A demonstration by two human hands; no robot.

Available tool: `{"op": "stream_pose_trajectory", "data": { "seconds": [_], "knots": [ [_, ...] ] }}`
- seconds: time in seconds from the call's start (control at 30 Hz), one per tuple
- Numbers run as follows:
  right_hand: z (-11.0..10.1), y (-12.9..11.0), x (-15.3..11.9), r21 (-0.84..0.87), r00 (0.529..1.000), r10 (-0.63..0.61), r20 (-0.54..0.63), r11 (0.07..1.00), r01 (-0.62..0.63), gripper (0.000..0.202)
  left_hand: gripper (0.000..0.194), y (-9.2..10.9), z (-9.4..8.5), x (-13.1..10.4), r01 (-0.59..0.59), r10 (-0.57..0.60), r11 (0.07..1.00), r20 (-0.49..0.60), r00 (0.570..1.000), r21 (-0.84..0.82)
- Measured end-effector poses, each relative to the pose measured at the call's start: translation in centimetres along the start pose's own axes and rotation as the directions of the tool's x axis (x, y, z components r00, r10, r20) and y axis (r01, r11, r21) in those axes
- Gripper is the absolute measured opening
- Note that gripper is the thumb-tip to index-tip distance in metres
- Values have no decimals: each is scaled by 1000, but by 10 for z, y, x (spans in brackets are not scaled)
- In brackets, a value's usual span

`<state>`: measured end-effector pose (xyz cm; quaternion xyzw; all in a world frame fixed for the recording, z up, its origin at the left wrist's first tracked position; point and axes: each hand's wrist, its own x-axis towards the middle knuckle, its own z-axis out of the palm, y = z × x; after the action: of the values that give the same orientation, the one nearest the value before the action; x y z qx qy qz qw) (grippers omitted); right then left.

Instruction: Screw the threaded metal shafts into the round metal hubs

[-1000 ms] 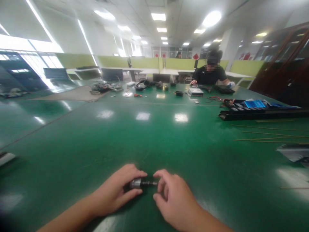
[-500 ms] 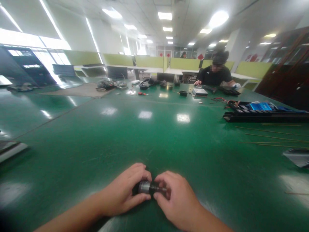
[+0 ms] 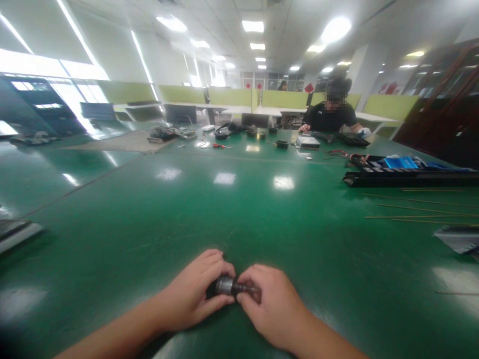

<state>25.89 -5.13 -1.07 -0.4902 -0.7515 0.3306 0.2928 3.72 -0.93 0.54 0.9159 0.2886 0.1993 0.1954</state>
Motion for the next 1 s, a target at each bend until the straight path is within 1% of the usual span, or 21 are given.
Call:
{"op": "stream_pose_trajectory", "data": {
  "seconds": [0.2,1.0],
  "knots": [
    [0,2,1,11,1000,5,-2,1000,-5,15,23,-1,0,0,-13,13,1000,-5,1000,5],
    [-2,2,-1,17,1000,-2,-1,1000,2,8,22,-5,1,-2,-11,12,1000,-13,1000,19]
  ]
}}
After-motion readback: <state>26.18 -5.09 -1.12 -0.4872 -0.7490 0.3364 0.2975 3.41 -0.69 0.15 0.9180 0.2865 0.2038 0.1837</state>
